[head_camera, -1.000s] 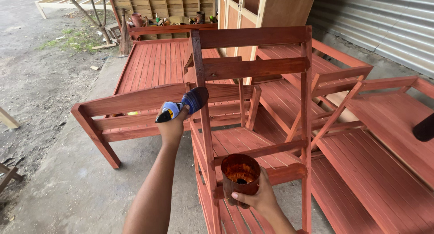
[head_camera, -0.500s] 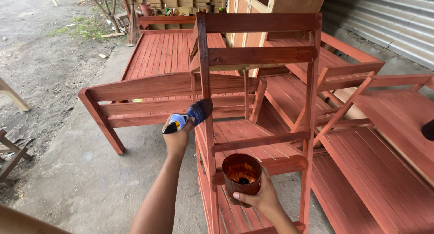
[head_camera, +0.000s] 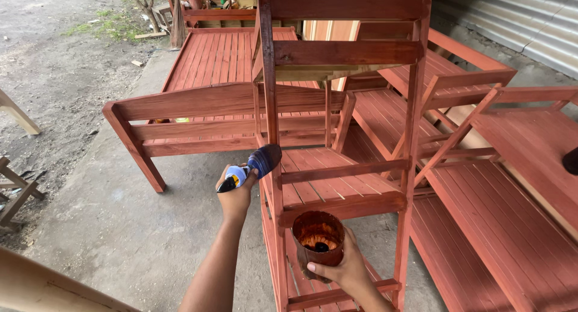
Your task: The person applies reddish-brown wood stain to wooden chair frames using a brush, holding a stain container in one hand. They brush the seat rails, backrest, and legs of one chair, then move to another chair and continue brushing its frame and slats.
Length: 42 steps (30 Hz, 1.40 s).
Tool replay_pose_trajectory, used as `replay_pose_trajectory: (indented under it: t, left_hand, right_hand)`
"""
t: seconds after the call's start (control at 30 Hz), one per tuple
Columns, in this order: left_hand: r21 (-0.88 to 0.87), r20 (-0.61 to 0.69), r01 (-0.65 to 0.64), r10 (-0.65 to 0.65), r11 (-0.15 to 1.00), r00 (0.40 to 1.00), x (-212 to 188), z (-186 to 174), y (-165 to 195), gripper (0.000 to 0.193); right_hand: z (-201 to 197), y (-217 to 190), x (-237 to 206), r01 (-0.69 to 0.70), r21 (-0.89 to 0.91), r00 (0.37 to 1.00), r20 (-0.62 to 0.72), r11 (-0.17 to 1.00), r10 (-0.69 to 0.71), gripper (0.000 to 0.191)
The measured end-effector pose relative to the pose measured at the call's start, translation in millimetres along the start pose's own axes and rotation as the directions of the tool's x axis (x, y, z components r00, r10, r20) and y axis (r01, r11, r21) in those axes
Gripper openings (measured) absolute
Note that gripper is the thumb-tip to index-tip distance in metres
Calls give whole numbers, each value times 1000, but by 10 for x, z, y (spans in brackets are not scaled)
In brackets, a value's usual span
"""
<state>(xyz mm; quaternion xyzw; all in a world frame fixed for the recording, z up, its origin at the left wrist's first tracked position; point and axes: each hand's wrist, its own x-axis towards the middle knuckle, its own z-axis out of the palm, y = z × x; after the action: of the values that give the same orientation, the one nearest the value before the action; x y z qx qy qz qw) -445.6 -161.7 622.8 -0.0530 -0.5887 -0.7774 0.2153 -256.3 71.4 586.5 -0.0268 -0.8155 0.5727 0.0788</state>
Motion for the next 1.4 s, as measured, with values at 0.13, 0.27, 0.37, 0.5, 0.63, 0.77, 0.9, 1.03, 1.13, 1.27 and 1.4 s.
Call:
replay_pose_trajectory:
  t: [0.13, 0.27, 0.37, 0.5, 0.63, 0.77, 0.9, 1.03, 1.13, 1.27, 1.4]
  left_hand:
    - [-24, 9, -13, 14, 1000, 1000, -185, -71, -116, 23]
    - [74, -27, -21, 23, 997, 999, -353, -137, -204, 23]
    - [107, -37, -4, 8, 994, 999, -486, -201, -282, 23]
    - [165, -49, 37, -30, 986, 998, -654, -275, -356, 23]
    - [183, -19, 31, -28, 983, 999, -798, -362, -329, 21]
    - [266, 74, -29, 10, 964, 997, -816, -398, -236, 18]
    - [273, 115, -12, -20, 962, 993, -558, -315, -106, 25]
    - [229, 211, -18, -31, 973, 977, -225, -231, 105, 20]
    - [178, 240, 7, -51, 984, 970, 86, -95, 265, 19]
    - [123, 232, 60, -88, 991, 969, 496, 96, 443, 21]
    - [57, 239, 26, -39, 998, 970, 981, 264, 642, 22]
  right_hand:
    - [43, 128, -127, 17, -63, 1000, -17, 998, -18, 109]
    - [102, 253, -226, 52, -10, 998, -21, 999, -52, 106]
    - [122, 339, -334, 11, 17, 1000, -9, 1000, -11, 106]
    - [112, 391, -494, -8, 58, 1000, -4, 998, 8, 105]
    - [85, 353, -574, 15, 52, 1000, -9, 999, -15, 104]
    - [68, 308, -554, -57, 91, 998, 5, 994, 57, 105]
    - [87, 270, -443, -128, 65, 992, 28, 990, 126, 112]
    - [143, 196, -247, 15, 103, 1000, -23, 995, -13, 106]
    - [218, 146, -66, 99, 149, 994, -48, 984, -93, 105]
    - [358, 74, 247, 129, 93, 988, -97, 987, -120, 105]
    - [416, -119, 568, 59, 151, 995, -82, 987, -47, 109]
